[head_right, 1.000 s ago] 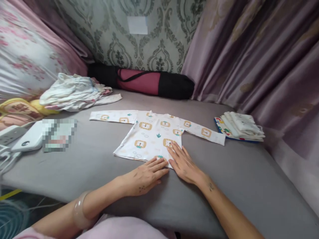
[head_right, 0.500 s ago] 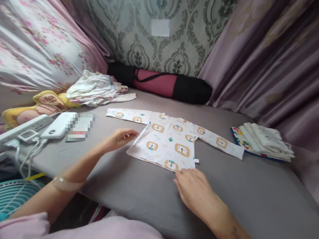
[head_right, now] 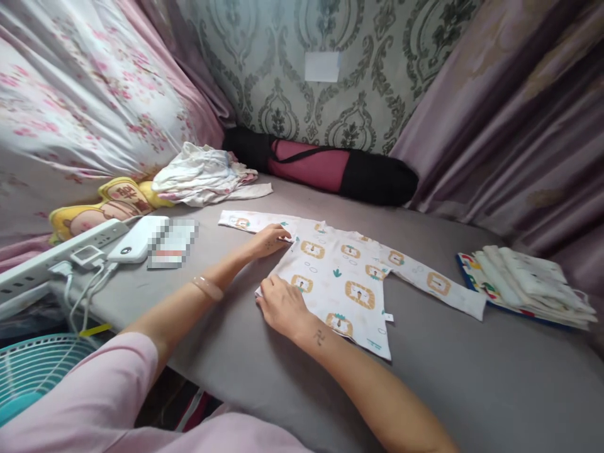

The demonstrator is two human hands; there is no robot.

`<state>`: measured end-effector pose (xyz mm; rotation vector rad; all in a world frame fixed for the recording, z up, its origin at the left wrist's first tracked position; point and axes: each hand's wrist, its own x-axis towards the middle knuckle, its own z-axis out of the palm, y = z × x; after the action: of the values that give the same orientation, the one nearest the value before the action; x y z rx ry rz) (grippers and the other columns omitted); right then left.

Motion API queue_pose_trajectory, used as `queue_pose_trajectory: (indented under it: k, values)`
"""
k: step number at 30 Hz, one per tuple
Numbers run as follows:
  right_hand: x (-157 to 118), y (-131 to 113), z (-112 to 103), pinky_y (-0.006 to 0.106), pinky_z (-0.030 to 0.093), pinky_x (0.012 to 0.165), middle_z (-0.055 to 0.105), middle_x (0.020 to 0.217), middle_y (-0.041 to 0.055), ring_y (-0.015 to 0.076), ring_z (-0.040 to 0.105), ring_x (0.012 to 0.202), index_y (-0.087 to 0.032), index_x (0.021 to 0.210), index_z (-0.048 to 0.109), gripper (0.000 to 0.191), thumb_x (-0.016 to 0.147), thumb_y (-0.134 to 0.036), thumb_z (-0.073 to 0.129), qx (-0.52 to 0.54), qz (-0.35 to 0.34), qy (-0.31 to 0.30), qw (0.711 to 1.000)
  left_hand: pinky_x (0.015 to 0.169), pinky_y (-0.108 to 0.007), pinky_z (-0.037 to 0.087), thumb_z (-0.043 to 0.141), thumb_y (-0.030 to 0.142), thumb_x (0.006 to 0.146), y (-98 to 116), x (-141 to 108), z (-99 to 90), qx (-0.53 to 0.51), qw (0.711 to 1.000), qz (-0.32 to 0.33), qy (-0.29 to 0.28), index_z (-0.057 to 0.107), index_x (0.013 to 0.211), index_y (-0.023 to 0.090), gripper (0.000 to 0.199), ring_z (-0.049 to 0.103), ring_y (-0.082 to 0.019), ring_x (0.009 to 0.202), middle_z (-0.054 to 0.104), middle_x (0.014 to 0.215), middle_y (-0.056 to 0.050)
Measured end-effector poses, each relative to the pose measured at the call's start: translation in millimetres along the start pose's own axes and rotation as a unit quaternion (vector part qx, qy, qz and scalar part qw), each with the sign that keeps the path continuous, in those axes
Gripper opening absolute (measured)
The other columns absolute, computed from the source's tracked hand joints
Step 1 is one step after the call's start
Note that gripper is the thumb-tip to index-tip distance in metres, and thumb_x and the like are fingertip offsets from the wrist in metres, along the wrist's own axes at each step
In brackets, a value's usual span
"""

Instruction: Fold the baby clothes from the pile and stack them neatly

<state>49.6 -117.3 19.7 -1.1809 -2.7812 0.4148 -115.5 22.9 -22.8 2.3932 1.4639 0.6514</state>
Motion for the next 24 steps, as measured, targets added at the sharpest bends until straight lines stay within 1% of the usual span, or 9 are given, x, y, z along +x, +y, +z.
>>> queue_pose_trajectory:
  k: [2,5,9,11,13,16,19,22,24]
  values:
    - [1,1,2,0.027,0.042,0.074,0.061,0.099,0.0077,0.0182,0.060,0.087,-0.018,0.099,0.057,0.018,0.098,-0.028,0.042,-0.010,0.005,0.006,1.000,0.089,-0.028,0.046,0.057,0.022,0.086,-1,3,0.7,0.007,1.000,0.003,-0.008,0.070,0.102,0.018,0.021,0.059,-0.018,0.093,0.063,0.098,-0.007]
    - [1,3,2,0.027,0.042,0.074,0.062,0.097,0.0079,0.0176,0.060,0.087,-0.018,0.096,0.058,0.024,0.100,-0.027,0.035,-0.013,0.005,0.012,1.000,0.087,-0.027,0.045,0.052,0.024,0.090,3,4,-3.5,0.029,0.999,0.014,-0.026,0.071,0.098,0.018,0.021,0.059,-0.018,0.094,0.064,0.097,-0.007]
    - [-1,8,0,0.026,0.042,0.075,0.062,0.097,0.0067,0.0164,0.060,0.087,-0.018,0.097,0.057,0.023,0.100,-0.026,0.036,0.033,-0.010,0.022,0.999,0.086,-0.028,0.044,0.046,0.025,0.094,7,6,-9.1,0.079,0.996,0.032,-0.038,0.070,0.096,0.017,0.025,0.058,-0.019,0.095,0.064,0.098,-0.009]
    - [-2,10,-1,0.025,0.042,0.076,0.062,0.096,0.0061,0.0158,0.059,0.087,-0.018,0.097,0.056,0.021,0.100,-0.024,0.036,0.061,-0.014,0.028,0.998,0.087,-0.029,0.044,0.043,0.023,0.095,5,9,-9.5,0.099,0.994,0.036,-0.038,0.069,0.096,0.016,0.027,0.057,-0.020,0.095,0.063,0.097,-0.009]
    - [-3,12,-2,0.026,0.041,0.076,0.062,0.095,0.0058,0.0157,0.059,0.086,-0.018,0.096,0.056,0.020,0.100,-0.023,0.037,0.078,-0.014,0.029,0.996,0.086,-0.030,0.044,0.041,0.019,0.093,0,14,-8.6,0.105,0.994,0.027,-0.032,0.067,0.096,0.015,0.027,0.056,-0.020,0.094,0.062,0.096,-0.010]
    - [-2,14,-1,0.027,0.040,0.074,0.062,0.093,0.0059,0.0161,0.058,0.084,-0.018,0.094,0.056,0.018,0.099,-0.023,0.039,0.084,-0.016,0.021,0.996,0.086,-0.031,0.045,0.040,0.013,0.090,-9,22,-6.3,0.097,0.995,0.017,-0.023,0.065,0.095,0.015,0.026,0.056,-0.020,0.093,0.061,0.094,-0.009]
    - [-1,14,-2,0.027,0.040,0.072,0.062,0.092,0.0053,0.0158,0.057,0.081,-0.019,0.092,0.057,0.013,0.095,-0.025,0.046,0.097,-0.030,0.009,0.995,0.086,-0.032,0.046,0.039,0.011,0.089,-15,27,-4.5,0.077,0.996,0.032,-0.016,0.064,0.095,0.016,0.026,0.056,-0.021,0.093,0.061,0.095,-0.010]
    - [1,18,-5,0.026,0.039,0.071,0.062,0.091,0.0032,0.0148,0.057,0.079,-0.020,0.089,0.060,0.009,0.089,-0.028,0.055,0.142,-0.049,-0.007,0.989,0.087,-0.033,0.046,0.040,0.010,0.088,-18,27,-4.7,0.053,0.998,0.046,-0.010,0.064,0.095,0.015,0.026,0.056,-0.021,0.093,0.061,0.095,-0.011]
    - [6,26,-8,0.025,0.040,0.070,0.063,0.086,0.0006,0.0137,0.057,0.077,-0.020,0.085,0.062,0.011,0.088,-0.029,0.057,0.192,-0.083,-0.044,0.977,0.087,-0.034,0.046,0.040,0.009,0.087,-20,24,-6.2,0.046,0.998,0.044,-0.009,0.064,0.093,0.016,0.026,0.057,-0.021,0.092,0.061,0.094,-0.010]
